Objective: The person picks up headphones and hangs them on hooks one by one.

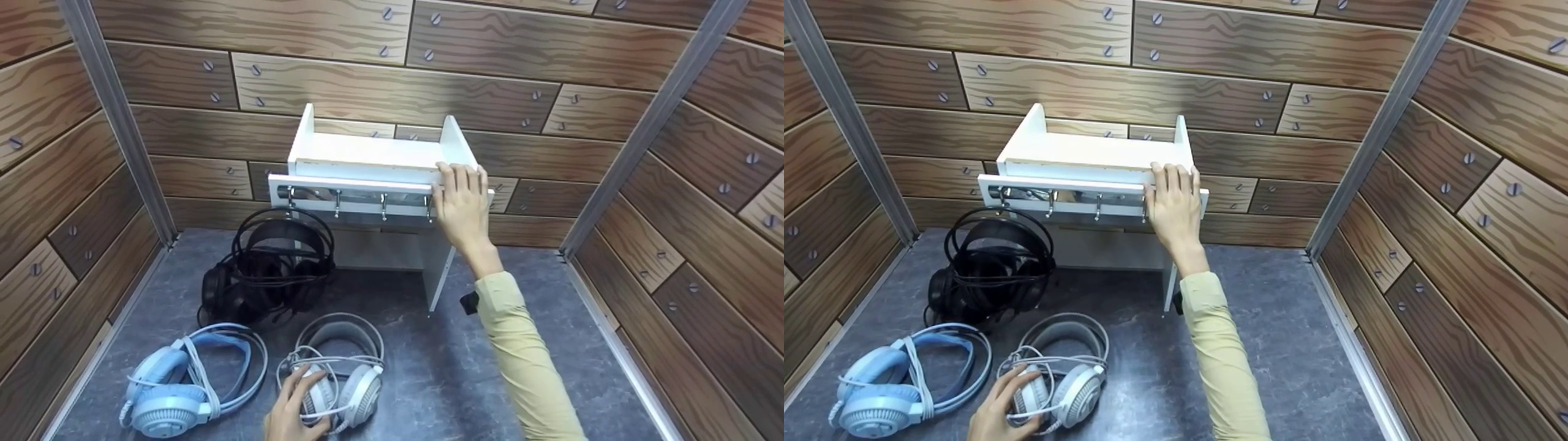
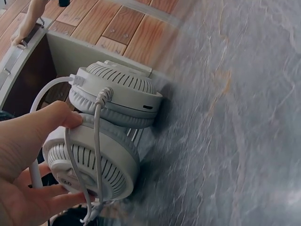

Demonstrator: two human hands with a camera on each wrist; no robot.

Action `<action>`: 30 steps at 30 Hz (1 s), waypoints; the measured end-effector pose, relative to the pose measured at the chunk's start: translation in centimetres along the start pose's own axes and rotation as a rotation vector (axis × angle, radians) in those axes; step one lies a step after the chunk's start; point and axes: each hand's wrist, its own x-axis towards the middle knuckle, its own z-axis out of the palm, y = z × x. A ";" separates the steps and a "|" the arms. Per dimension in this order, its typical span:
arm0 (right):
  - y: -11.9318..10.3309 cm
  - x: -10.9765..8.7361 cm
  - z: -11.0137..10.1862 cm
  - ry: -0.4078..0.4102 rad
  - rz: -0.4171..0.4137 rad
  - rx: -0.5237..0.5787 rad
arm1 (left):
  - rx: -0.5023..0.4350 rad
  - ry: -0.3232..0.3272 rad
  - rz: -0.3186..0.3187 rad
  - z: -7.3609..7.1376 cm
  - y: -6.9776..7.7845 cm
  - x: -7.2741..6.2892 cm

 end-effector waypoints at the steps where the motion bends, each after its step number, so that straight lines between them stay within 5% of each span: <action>1: 0.0 0.0 0.0 0.000 0.000 0.000 | -0.002 -0.001 0.004 0.1 0.2 -0.1; 7: 0.1 0.0 -0.2 -0.006 0.003 0.004 | 0.003 0.000 0.047 0.8 1.1 -0.4; 13: 0.1 0.0 -0.2 -0.014 0.005 0.005 | -0.077 -0.155 0.082 -0.6 1.0 0.6; 17: 0.1 0.0 -0.2 -0.020 0.007 0.005 | -0.091 -0.073 0.127 -2.1 0.8 2.1; 22: 0.0 0.0 -0.2 -0.020 0.006 0.008 | -0.102 -0.003 -0.115 -3.0 0.7 4.2; 25: 0.0 0.0 -0.3 -0.017 0.004 0.010 | -0.090 -0.052 -0.244 -3.0 0.1 5.4; 30: -0.1 0.0 -0.3 -0.019 0.003 0.008 | -0.064 -0.144 -0.354 -1.9 -1.2 6.7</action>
